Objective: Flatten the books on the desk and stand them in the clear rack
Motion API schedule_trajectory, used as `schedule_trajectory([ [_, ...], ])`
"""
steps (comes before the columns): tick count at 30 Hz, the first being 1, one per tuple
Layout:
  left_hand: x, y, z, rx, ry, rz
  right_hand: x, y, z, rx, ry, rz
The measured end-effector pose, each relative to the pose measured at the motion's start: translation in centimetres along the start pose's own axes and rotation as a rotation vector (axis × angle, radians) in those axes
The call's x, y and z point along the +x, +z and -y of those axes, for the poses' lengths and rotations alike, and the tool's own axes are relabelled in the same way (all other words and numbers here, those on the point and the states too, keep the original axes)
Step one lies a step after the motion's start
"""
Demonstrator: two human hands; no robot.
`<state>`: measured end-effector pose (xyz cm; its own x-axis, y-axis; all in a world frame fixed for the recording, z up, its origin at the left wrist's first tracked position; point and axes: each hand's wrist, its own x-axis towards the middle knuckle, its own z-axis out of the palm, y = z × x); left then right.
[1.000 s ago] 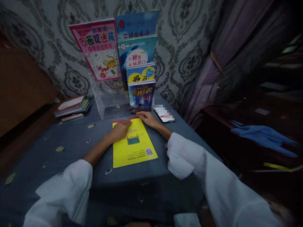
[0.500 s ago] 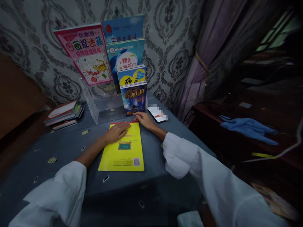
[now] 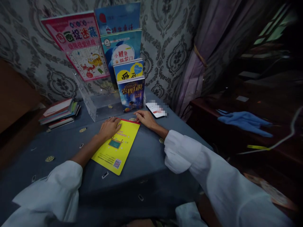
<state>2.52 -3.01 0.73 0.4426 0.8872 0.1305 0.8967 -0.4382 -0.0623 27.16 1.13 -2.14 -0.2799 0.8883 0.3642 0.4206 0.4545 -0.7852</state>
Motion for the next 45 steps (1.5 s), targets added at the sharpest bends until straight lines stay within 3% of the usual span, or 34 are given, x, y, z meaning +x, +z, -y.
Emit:
schedule_trajectory([
  [7, 0.4, -0.5, -2.0, -0.025, 0.035, 0.058, -0.3, -0.3, 0.7, -0.032, -0.028, 0.018],
  [12, 0.8, -0.2, -4.4, -0.102, 0.312, 0.090, -0.3, -0.3, 0.9, -0.097, -0.071, 0.030],
  [15, 0.8, -0.1, -5.0, -0.106, 0.367, 0.097, -0.2, -0.3, 0.9, -0.125, -0.086, 0.026],
  [22, 0.2, 0.0, -5.4, -0.093, 0.323, 0.121, -0.4, -0.2, 1.3, -0.140, -0.095, 0.033],
  [29, -0.2, 0.0, -5.8, -0.143, 0.269, 0.054, -1.0, -0.8, 2.0, -0.314, -0.038, -0.055],
  [34, -0.1, -0.6, -4.3, -0.255, 0.369, 0.062, -1.7, -1.6, 2.5, -0.314, -0.044, 0.164],
  [37, -0.3, -0.8, -3.5, -0.247, 0.402, 0.110, -2.0, -1.8, 2.7, -0.284, -0.024, 0.163],
  [40, -0.4, -0.4, -3.6, -0.156, 0.345, 0.145, -1.9, -2.0, 2.5, -0.265, -0.011, 0.130],
  [45, 0.4, 0.4, -4.5, -0.002, 0.152, 0.088, -0.5, -1.9, 1.9, -0.315, -0.050, 0.106],
])
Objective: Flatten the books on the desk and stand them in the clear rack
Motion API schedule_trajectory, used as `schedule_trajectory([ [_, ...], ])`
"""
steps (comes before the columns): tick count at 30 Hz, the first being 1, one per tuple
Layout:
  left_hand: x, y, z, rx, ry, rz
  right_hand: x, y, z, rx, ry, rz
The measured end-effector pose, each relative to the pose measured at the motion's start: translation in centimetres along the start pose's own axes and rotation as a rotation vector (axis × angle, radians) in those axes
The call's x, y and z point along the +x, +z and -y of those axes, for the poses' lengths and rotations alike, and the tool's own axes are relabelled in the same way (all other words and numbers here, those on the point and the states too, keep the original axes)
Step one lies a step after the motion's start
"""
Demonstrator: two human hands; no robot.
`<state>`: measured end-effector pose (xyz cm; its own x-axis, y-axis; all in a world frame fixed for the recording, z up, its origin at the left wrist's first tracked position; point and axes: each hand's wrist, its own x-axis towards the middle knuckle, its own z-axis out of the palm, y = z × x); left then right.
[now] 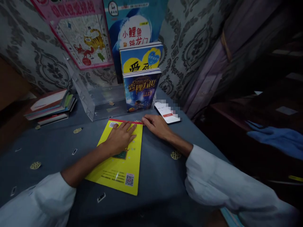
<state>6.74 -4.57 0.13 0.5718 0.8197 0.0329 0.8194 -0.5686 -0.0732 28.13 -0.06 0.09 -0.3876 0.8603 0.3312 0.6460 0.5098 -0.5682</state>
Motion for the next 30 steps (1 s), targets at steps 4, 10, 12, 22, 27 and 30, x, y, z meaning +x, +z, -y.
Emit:
schedule_trajectory([
  [4, 1.2, -0.3, 0.3, 0.059, -0.089, -0.026, 1.8, 0.8, -0.3, 0.005, -0.028, 0.014],
  [10, 1.7, 0.0, 1.4, -0.028, -0.096, -0.080, 2.8, 2.7, -1.4, 0.138, -0.063, 0.013],
  [12, 1.6, 0.5, 1.7, -0.071, -0.041, -0.130, 2.5, 3.0, -1.8, 0.149, -0.095, -0.004],
  [22, 1.7, 1.5, 2.3, -0.144, 0.104, -0.136, 1.7, 2.8, -2.0, 0.170, -0.130, -0.035],
  [27, 1.7, 1.5, 2.6, -0.196, 0.156, -0.189, 1.5, 2.6, -2.0, 0.143, -0.172, -0.005],
  [30, 1.6, 1.6, 2.8, -0.255, 0.257, -0.222, 1.2, 2.5, -1.8, 0.120, -0.175, -0.011],
])
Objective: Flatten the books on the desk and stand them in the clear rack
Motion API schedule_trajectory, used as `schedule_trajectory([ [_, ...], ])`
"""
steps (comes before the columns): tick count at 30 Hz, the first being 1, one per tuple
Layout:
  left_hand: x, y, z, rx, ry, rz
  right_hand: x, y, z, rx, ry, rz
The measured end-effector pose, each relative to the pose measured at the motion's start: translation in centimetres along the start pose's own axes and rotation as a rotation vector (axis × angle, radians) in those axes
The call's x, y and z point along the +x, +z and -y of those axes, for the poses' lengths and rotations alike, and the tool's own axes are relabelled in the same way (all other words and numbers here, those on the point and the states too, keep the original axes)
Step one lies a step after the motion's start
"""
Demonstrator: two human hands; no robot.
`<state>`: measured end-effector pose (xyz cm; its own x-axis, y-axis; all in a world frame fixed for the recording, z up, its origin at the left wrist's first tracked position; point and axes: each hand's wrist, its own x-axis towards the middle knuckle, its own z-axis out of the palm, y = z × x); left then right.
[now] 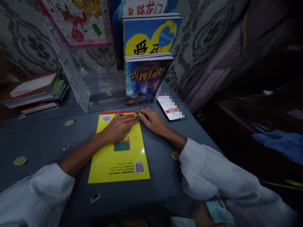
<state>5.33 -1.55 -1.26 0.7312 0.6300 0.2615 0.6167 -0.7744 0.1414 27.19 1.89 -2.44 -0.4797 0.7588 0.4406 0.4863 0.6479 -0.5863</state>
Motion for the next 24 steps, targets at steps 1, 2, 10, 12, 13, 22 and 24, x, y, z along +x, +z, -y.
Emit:
schedule_trajectory([
  [1, 0.0, 0.0, 0.0, -0.011, 0.018, -0.006, -0.1, 0.0, 0.1, -0.002, 0.002, -0.008],
  [2, 0.0, 0.0, 0.0, -0.013, 0.024, -0.013, -0.1, 0.0, 0.2, -0.001, 0.006, -0.018],
  [10, -0.2, -0.3, -0.5, 0.009, 0.095, -0.007, -0.3, -0.2, 0.8, -0.029, 0.042, -0.003],
  [12, -0.3, -0.4, -0.5, -0.026, 0.133, -0.016, -0.2, -0.3, 0.8, -0.043, 0.039, 0.004],
  [13, -0.3, -0.4, -0.6, -0.040, 0.142, -0.020, -0.2, -0.3, 0.8, -0.050, 0.038, 0.006],
  [22, -0.5, -0.5, -0.8, -0.118, 0.124, 0.007, -1.0, -1.2, 1.8, -0.014, 0.035, 0.087],
  [24, -0.6, -0.7, -0.8, -0.152, 0.157, 0.005, -1.5, -1.2, 2.1, 0.009, 0.046, 0.075],
])
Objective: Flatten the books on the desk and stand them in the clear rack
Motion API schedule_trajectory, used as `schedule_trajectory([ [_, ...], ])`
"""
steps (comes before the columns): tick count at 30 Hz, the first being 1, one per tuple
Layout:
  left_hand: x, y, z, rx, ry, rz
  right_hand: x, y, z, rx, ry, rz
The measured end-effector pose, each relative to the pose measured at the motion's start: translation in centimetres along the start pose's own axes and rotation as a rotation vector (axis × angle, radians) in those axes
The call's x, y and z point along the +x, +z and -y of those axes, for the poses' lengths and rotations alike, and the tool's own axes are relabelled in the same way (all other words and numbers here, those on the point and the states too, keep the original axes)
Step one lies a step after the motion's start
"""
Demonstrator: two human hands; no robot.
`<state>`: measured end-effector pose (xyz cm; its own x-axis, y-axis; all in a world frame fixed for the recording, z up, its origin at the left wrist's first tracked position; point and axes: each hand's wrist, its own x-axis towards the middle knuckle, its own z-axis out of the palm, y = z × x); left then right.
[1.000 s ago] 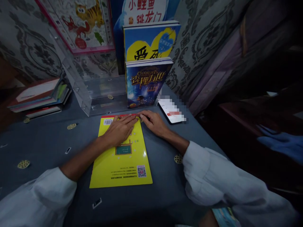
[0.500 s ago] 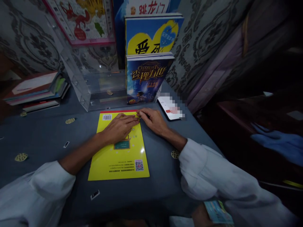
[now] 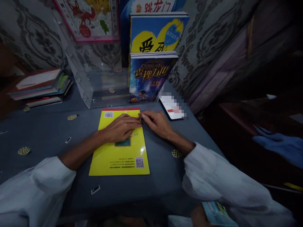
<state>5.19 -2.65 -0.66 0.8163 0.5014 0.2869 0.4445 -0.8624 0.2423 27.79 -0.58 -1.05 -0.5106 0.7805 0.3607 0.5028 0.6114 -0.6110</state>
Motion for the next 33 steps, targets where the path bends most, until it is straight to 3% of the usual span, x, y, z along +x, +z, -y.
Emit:
schedule_trajectory([
  [16, -0.2, -0.7, -2.1, 0.100, -0.022, 0.090, -1.9, 0.1, 0.7, 0.058, -0.002, -0.051],
  [24, 0.5, -0.2, -0.2, 0.213, -0.107, 0.056, -0.5, 0.1, -0.1, 0.085, -0.088, 0.011],
  [33, 0.4, 0.0, 1.0, 0.149, -0.079, 0.002, -0.7, 0.2, -0.2, 0.107, -0.091, 0.016],
])
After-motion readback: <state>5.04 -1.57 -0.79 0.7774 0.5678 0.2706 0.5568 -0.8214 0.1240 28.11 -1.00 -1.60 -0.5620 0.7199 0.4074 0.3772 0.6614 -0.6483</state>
